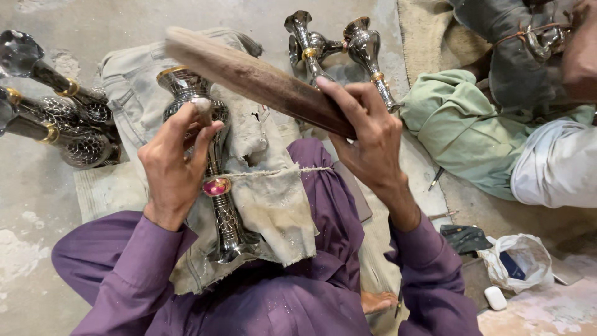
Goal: The person sits cross-legged on the floor with an engraved metal vase on a cloth over their lap. They hold a small punch against the vase's surface with one hand and repeatedly strike it with a wooden mallet held in the other hand, working the pattern around the vase body.
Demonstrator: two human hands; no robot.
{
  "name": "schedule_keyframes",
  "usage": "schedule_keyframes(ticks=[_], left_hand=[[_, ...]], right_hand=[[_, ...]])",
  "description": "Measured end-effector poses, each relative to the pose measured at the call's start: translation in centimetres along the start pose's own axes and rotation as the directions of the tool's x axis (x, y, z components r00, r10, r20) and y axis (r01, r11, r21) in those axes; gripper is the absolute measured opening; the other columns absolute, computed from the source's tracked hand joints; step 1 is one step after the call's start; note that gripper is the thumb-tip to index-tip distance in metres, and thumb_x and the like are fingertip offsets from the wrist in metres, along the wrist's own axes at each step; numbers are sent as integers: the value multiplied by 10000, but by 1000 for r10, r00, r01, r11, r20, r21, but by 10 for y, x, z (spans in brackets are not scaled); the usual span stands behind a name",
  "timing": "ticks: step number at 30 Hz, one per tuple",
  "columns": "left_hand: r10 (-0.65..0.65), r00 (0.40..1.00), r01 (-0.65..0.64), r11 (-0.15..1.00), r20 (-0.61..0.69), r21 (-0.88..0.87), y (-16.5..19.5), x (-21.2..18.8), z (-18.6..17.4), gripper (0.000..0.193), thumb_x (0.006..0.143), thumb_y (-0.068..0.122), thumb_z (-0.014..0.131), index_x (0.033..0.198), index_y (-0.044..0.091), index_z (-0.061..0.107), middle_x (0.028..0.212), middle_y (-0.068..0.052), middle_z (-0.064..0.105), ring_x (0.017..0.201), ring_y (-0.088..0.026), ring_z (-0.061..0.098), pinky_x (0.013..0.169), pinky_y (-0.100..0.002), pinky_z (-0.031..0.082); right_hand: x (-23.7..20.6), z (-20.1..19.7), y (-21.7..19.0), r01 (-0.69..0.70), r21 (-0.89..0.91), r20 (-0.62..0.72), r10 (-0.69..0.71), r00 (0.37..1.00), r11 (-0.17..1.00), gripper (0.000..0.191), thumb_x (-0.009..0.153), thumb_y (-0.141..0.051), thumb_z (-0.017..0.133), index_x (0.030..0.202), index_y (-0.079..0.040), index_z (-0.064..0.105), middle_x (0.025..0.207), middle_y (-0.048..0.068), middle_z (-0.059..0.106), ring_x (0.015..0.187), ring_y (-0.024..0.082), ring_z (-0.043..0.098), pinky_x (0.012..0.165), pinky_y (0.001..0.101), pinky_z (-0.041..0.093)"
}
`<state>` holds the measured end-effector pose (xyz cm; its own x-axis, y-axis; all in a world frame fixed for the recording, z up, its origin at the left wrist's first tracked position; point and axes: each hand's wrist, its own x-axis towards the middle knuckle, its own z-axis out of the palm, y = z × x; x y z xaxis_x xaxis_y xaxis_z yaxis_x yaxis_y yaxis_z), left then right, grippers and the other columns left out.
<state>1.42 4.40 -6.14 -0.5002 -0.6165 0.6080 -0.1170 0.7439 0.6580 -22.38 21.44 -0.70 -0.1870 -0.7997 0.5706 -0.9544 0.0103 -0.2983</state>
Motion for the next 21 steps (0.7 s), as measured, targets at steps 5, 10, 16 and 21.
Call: schedule_keyframes(ticks=[5, 10, 16, 21], left_hand=[[38, 999, -38, 997, 8, 65, -5, -4, 0, 336, 1062, -7, 758, 1347, 26, 584, 1113, -140, 744, 1003, -199, 776, 832, -318, 631], [62, 997, -65, 995, 38, 78, -4, 0, -2, 341, 1066, 38, 766, 1364, 42, 600, 1159, -139, 750, 1027, -208, 781, 856, -326, 640], [62, 988, -76, 993, 144, 92, 3, 18, -8, 354, 1026, 52, 759, 1356, 34, 633, 1127, -148, 754, 988, -237, 773, 813, -349, 616], [59, 965, -88, 991, 254, 102, 12, 29, -15, 369, 1023, 111, 744, 1374, 74, 637, 1118, -167, 739, 914, -308, 747, 751, -400, 582]], right_hand=[[23, -8, -3, 114, 80, 68, -119, 991, 990, 623, 1011, -119, 822, 1550, -206, 523, 1094, 42, 690, 873, 189, 691, 826, 353, 599], [24, -9, -7, 145, -59, -2, -145, 989, 988, 662, 951, -80, 758, 1509, -306, 483, 1037, 21, 706, 824, 189, 698, 738, 344, 579], [10, -8, -2, -13, -175, 75, 26, 997, 984, 653, 932, -45, 764, 1507, -277, 558, 1002, 35, 715, 792, 228, 701, 730, 390, 569], [-9, 1, 4, -77, 163, 30, 73, 997, 984, 652, 896, -66, 762, 1478, -148, 479, 1192, 141, 627, 1012, 322, 684, 843, 437, 563]])
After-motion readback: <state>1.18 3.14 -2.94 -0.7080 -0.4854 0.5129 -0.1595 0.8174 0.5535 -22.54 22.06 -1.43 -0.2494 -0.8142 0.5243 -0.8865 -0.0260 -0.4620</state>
